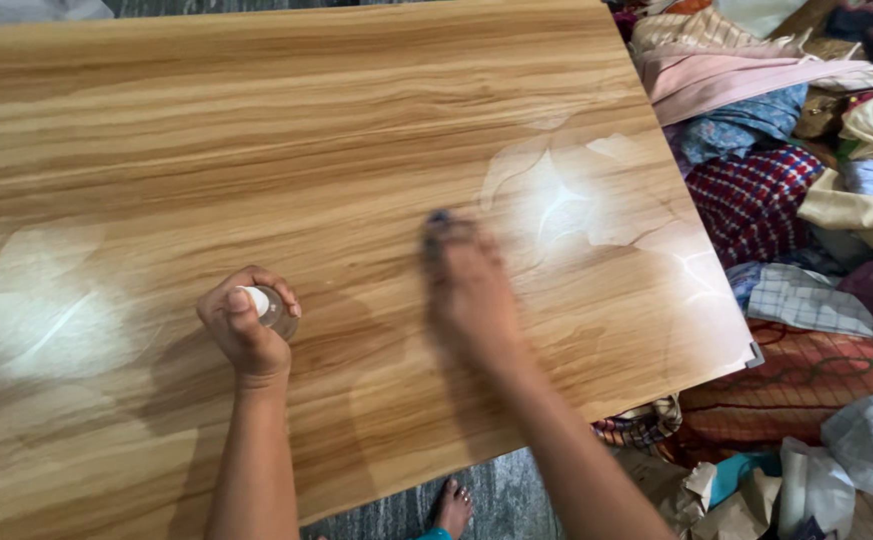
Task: The person sprays a liquid from a small bottle onto a wooden table surface and wipes it with a cloth. The person repeatedly applies the liquid and scrubs the table in a circular motion to clean the surface.
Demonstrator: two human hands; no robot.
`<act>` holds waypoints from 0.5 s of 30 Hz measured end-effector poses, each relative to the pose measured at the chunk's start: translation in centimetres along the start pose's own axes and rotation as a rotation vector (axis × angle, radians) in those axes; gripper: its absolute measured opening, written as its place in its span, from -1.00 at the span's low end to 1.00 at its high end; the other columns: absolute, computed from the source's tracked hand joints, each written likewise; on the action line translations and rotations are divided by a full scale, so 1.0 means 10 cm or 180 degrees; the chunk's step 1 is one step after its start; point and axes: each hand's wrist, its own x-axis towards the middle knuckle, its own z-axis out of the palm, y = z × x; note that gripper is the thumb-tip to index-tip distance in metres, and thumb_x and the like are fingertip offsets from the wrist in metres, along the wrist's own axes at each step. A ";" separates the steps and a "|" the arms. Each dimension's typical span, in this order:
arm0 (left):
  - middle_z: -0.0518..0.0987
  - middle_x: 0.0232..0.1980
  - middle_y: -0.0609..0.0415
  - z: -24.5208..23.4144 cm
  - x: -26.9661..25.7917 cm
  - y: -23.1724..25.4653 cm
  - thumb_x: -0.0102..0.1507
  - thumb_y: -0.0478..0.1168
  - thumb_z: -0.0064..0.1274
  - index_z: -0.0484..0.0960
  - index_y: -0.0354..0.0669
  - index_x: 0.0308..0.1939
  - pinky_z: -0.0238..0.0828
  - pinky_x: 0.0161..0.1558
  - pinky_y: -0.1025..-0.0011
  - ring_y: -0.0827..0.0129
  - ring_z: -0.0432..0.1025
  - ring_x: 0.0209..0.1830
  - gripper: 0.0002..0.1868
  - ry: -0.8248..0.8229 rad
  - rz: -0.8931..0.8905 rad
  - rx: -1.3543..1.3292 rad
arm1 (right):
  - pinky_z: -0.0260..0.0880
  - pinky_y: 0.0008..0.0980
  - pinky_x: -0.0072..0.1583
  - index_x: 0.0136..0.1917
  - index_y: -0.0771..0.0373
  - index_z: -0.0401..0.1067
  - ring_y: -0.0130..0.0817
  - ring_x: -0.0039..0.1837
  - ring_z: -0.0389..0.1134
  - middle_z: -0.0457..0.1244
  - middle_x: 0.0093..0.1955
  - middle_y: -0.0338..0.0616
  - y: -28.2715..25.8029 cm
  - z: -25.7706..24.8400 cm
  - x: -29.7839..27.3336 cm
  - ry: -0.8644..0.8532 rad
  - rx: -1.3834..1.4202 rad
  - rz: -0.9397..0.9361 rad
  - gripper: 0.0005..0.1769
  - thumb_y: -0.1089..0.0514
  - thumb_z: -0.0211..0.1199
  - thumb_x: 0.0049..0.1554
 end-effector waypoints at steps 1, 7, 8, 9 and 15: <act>0.42 -0.53 -0.02 0.02 0.01 0.00 0.30 0.51 -0.13 0.44 -0.40 -0.48 0.30 -0.47 0.44 0.35 0.37 -0.56 -0.10 -0.0005 0.0002 0.0014 | 0.03 0.03 0.56 0.47 0.27 0.24 0.13 0.59 0.04 0.15 0.51 0.15 0.20 -0.14 0.02 0.0304 -0.0186 -0.0062 -0.51 0.06 -0.10 0.34; 0.42 -0.52 -0.03 0.10 0.02 -0.01 0.32 0.49 -0.13 0.43 -0.41 -0.49 0.31 -0.46 0.42 0.32 0.37 -0.56 -0.10 -0.0021 -0.0017 -0.0038 | -0.11 0.08 0.56 0.50 0.39 0.19 0.25 0.63 -0.09 0.05 0.56 0.27 0.61 -0.22 0.10 0.0836 -0.0762 0.0526 -0.46 0.06 -0.14 0.36; 0.42 -0.52 -0.03 0.11 0.03 -0.02 0.32 0.49 -0.13 0.43 -0.41 -0.49 0.31 -0.46 0.41 0.32 0.37 -0.56 -0.11 -0.0007 -0.0003 -0.0049 | -0.12 0.08 0.56 0.52 0.42 0.17 0.28 0.63 -0.11 0.03 0.57 0.29 0.54 -0.13 0.12 0.0884 -0.0760 0.0641 -0.45 0.08 -0.15 0.37; 0.42 -0.52 -0.04 0.13 0.04 -0.03 0.32 0.48 -0.13 0.43 -0.41 -0.50 0.31 -0.46 0.41 0.31 0.36 -0.56 -0.11 0.0008 0.0010 -0.0060 | -0.13 0.09 0.56 0.52 0.48 0.14 0.31 0.63 -0.13 0.00 0.57 0.33 0.46 -0.08 0.09 0.0843 -0.0879 0.0449 -0.42 0.08 -0.13 0.36; 0.42 -0.51 -0.04 0.21 0.10 -0.11 0.33 0.46 -0.12 0.43 -0.43 -0.45 0.32 -0.45 0.41 0.31 0.36 -0.56 -0.13 -0.0073 0.0030 -0.0109 | 0.07 0.06 0.37 0.50 0.41 0.09 0.32 0.60 -0.10 -0.01 0.58 0.23 -0.78 0.40 -0.51 -0.0491 -0.0139 -0.0035 -0.21 0.18 0.06 0.01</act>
